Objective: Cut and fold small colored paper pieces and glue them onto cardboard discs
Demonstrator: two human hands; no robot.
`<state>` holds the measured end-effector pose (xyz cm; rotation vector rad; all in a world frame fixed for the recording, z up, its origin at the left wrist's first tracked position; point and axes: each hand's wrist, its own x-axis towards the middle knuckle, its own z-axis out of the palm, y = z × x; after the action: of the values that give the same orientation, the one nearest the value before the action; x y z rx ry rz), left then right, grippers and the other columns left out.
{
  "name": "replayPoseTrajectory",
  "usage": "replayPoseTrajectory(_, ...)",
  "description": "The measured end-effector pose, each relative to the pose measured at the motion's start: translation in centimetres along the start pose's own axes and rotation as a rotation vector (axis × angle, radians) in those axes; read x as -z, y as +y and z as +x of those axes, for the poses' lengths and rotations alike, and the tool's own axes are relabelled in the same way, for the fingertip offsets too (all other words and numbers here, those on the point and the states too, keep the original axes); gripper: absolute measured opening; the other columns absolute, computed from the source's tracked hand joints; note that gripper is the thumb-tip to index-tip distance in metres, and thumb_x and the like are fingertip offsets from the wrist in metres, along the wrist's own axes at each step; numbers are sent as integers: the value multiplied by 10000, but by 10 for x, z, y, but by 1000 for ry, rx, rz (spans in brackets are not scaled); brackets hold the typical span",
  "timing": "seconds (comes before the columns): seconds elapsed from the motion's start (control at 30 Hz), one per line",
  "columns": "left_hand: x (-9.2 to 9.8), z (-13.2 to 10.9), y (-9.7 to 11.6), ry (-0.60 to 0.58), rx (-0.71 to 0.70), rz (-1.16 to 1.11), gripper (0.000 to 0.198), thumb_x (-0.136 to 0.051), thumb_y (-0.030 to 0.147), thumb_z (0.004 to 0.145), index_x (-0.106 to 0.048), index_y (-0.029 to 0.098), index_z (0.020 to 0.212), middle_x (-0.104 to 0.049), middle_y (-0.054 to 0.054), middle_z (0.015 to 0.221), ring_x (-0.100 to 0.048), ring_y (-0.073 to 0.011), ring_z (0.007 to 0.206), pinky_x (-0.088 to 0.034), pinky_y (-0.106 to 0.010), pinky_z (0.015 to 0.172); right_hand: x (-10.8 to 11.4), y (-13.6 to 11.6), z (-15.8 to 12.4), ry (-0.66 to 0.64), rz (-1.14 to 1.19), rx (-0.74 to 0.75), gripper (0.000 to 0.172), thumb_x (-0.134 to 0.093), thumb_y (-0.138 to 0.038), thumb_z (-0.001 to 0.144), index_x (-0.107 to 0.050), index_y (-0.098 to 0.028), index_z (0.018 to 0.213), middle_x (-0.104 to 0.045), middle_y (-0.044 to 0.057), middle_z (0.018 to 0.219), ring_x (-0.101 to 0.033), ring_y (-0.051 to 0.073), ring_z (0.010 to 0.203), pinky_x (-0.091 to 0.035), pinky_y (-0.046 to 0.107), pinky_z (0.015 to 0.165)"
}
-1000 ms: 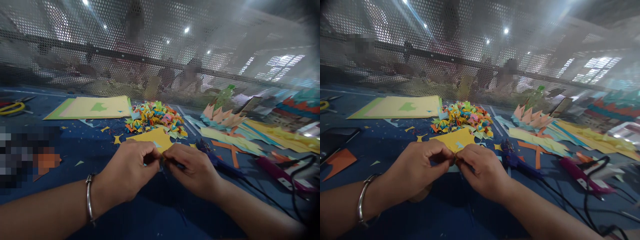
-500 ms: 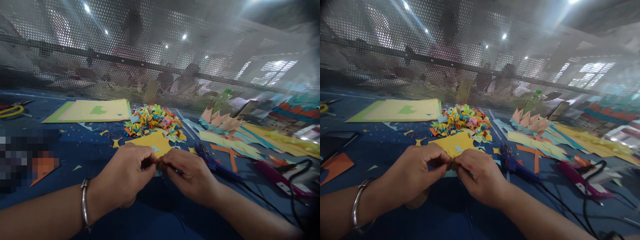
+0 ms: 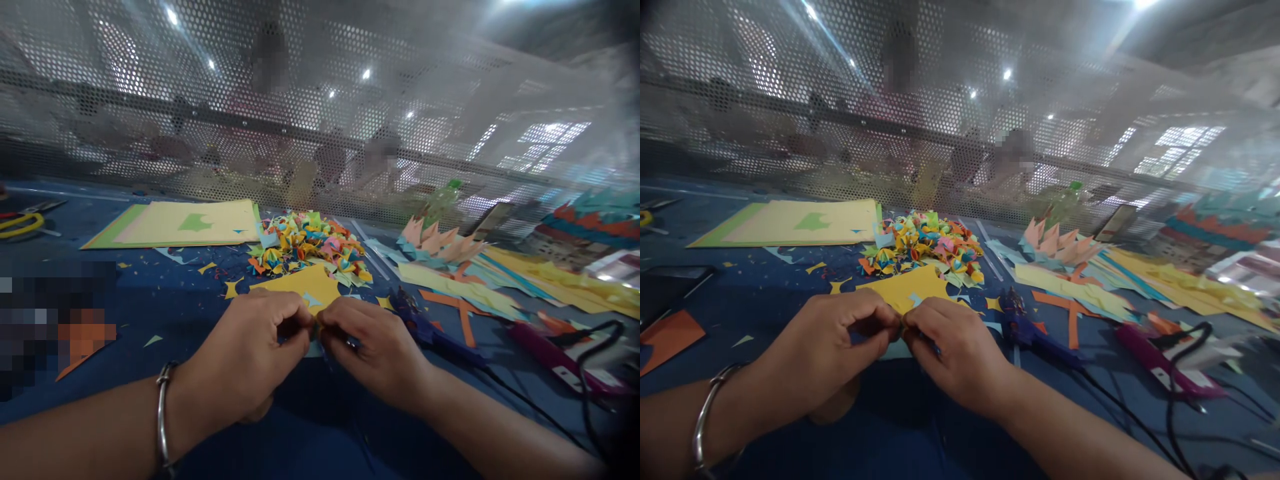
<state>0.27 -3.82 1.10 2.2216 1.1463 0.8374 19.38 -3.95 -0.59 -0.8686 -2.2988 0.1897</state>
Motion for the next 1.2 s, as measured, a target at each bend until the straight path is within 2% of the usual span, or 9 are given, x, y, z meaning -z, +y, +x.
replayPoseTrajectory(0.37,-3,0,3,-29,-41,50,161,-500,119,761,-628,194,698,-637,24,653,-565,-134,633,-374,-243,591,3,-4,-2,20,19,-1,164,-460,-111,835,-556,-186,726,-579,23,646,-531,138,605,-421,254,561)
replayPoseTrajectory(0.63,3,4,0,-114,-132,211,135,-507,88,736,-567,172,650,-596,17,637,-519,-129,606,-342,-240,577,4,-3,-2,-131,-62,10,215,-428,-138,882,-578,-164,730,-553,24,638,-500,135,588,-389,256,546)
replayPoseTrajectory(0.77,3,3,1,-134,-143,237,130,-501,100,762,-586,178,703,-628,3,696,-540,-154,668,-366,-259,622,15,-2,-3,-163,-78,-1,191,-443,-182,914,-623,-164,854,-618,43,719,-571,148,670,-448,267,620)
replayPoseTrajectory(0.83,4,3,0,-116,-144,183,120,-504,115,789,-596,182,754,-643,-2,755,-558,-161,724,-389,-269,676,28,1,-6,-108,-111,-25,174,-464,-195,915,-637,-178,916,-660,53,791,-612,157,741,-480,284,692)
replayPoseTrajectory(0.93,3,4,-2,-50,-125,66,108,-498,127,818,-584,192,819,-629,-1,817,-561,-153,772,-406,-261,707,56,11,-20,-26,-249,-123,184,-492,-270,906,-645,-200,981,-687,82,892,-644,191,813,-510,324,725)
replayPoseTrajectory(1.0,2,5,-6,-36,-87,6,112,-485,128,826,-572,198,831,-615,1,824,-554,-148,765,-410,-253,687,76,21,-39,-16,-338,-220,213,-521,-363,880,-657,-238,986,-696,88,918,-658,211,797,-534,323,662)
replayPoseTrajectory(1.1,-4,6,-11,-97,-6,-80,105,-465,154,841,-558,202,831,-591,15,760,-535,-136,685,-403,-240,618,98,38,-73,-52,-466,-488,343,-508,-486,841,-667,-239,1019,-692,97,1008,-673,255,794,-564,333,583)
replayPoseTrajectory(1.13,-5,6,-13,-124,14,-108,103,-458,159,844,-551,201,834,-581,19,742,-527,-131,663,-398,-236,600,102,43,-84,-91,-491,-570,365,-503,-487,839,-659,-240,1058,-680,92,1069,-673,268,832,-575,347,611)
replayPoseTrajectory(1.2,-8,6,-14,-155,28,-167,92,-445,177,855,-533,199,842,-568,21,730,-520,-126,644,-396,-234,585,105,53,-101,-154,-530,-595,416,-514,-499,810,-650,-222,1088,-661,103,1123,-677,282,827,-572,408,711)
